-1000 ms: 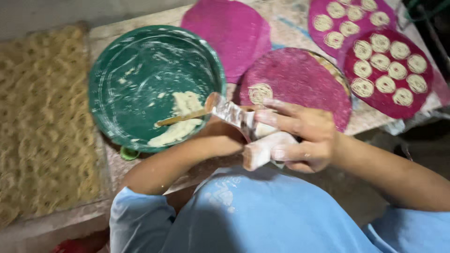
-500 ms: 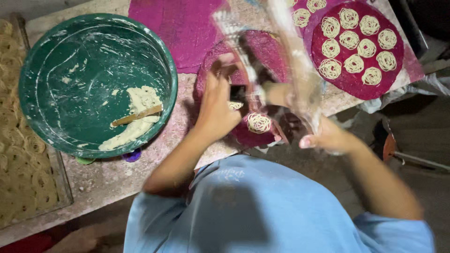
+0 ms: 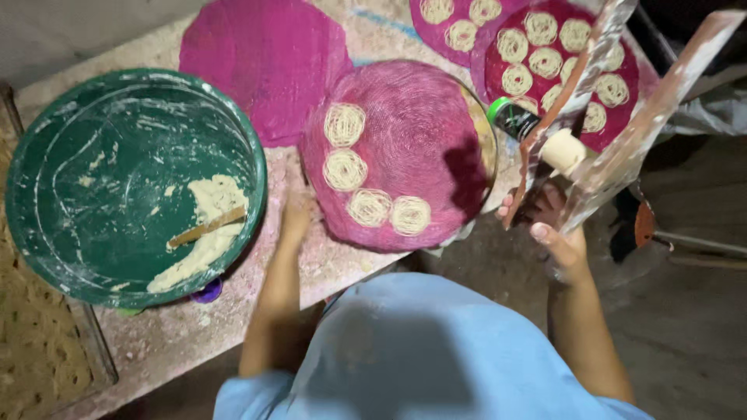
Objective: The person uses a manual dough press to extrude dough into spiral shapes onto a pink mat. They repeatedly scoop dough from a green bucket, load it into the press, and squeeze the handle to form noodles. Finished spirals accumulate on the mat and a nearby tray.
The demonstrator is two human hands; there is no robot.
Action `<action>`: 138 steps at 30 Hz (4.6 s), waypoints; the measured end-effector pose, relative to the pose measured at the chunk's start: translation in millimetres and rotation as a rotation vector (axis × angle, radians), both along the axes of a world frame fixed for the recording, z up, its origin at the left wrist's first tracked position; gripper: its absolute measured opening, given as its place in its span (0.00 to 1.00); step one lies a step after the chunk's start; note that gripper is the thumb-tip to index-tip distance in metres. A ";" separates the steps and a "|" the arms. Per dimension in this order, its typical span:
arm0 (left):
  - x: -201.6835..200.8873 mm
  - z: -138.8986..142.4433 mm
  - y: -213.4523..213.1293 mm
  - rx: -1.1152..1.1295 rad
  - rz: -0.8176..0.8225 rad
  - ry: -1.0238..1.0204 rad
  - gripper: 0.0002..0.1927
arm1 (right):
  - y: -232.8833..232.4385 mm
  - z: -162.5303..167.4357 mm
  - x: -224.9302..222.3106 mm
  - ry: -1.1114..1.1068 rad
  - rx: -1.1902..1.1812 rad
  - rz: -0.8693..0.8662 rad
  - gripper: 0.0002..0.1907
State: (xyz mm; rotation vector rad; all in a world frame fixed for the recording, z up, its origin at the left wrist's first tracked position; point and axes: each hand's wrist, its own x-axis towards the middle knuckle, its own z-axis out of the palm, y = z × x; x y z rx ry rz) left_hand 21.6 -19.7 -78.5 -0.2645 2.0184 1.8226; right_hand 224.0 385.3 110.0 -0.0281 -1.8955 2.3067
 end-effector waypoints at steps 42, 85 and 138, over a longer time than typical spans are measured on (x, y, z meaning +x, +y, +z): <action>-33.5 152.7 106.2 1.769 -0.233 0.115 0.14 | -9.4 41.6 -101.4 -0.746 0.537 0.889 0.42; -14.0 46.3 88.4 0.344 -0.365 -0.203 0.23 | -29.9 9.2 -117.7 -0.483 0.708 0.556 0.29; -1.8 105.2 100.1 -0.594 -0.652 1.131 0.06 | -35.7 0.4 -15.7 -0.132 0.122 0.137 0.52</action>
